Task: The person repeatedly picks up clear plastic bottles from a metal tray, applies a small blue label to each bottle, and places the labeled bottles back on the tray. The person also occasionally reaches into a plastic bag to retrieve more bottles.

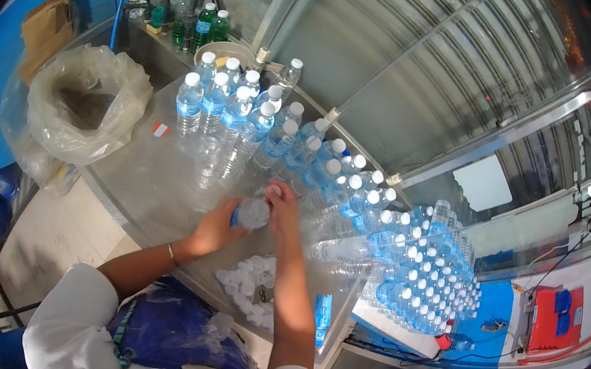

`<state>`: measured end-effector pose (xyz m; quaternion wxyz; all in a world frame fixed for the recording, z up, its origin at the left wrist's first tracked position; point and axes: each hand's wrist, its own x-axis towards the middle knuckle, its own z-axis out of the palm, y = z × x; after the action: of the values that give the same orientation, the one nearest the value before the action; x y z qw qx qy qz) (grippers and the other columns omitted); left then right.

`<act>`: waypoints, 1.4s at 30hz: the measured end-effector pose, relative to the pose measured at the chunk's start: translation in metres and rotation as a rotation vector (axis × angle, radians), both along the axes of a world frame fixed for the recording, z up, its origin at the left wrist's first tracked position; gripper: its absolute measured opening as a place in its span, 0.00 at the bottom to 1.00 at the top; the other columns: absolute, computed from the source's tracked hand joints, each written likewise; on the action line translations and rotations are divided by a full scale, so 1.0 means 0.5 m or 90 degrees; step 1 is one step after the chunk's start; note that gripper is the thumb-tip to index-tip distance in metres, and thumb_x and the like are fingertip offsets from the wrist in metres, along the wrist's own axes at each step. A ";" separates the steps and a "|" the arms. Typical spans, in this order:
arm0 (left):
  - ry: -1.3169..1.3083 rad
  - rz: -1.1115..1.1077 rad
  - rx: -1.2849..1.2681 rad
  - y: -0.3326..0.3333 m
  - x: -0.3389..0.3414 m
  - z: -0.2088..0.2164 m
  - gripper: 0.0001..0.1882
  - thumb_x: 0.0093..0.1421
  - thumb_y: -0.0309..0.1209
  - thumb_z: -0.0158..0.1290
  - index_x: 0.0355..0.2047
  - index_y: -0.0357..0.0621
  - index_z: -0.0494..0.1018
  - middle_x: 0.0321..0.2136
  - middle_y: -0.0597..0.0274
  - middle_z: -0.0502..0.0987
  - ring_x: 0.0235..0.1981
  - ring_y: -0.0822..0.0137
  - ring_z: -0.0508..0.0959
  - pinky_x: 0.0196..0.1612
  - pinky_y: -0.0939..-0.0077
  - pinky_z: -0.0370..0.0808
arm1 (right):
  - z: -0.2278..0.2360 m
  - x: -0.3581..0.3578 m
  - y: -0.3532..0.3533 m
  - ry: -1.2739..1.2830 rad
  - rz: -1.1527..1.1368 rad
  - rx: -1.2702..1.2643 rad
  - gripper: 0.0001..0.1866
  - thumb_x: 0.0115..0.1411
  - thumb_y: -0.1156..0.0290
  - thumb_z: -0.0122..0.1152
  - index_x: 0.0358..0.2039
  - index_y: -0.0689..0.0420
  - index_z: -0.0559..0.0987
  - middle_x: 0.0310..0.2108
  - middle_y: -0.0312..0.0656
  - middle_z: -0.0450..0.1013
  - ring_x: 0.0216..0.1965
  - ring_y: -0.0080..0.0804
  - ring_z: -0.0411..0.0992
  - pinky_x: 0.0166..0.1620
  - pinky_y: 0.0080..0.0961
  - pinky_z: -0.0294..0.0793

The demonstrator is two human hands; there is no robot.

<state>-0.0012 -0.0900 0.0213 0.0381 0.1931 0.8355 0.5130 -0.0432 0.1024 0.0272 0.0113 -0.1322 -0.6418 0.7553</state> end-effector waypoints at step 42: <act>0.008 -0.204 0.135 -0.062 -0.063 -0.001 0.40 0.42 0.31 0.69 0.57 0.44 0.66 0.51 0.48 0.73 0.55 0.51 0.72 0.57 0.61 0.67 | 0.142 0.031 -0.067 0.347 -0.146 0.582 0.37 0.54 0.70 0.67 0.62 0.58 0.62 0.54 0.49 0.71 0.53 0.44 0.71 0.51 0.37 0.73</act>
<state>-0.0328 -0.1207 0.0206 0.0939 0.3298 0.7354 0.5844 -0.0276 0.0691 0.0982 0.3160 0.0179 -0.8601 0.4000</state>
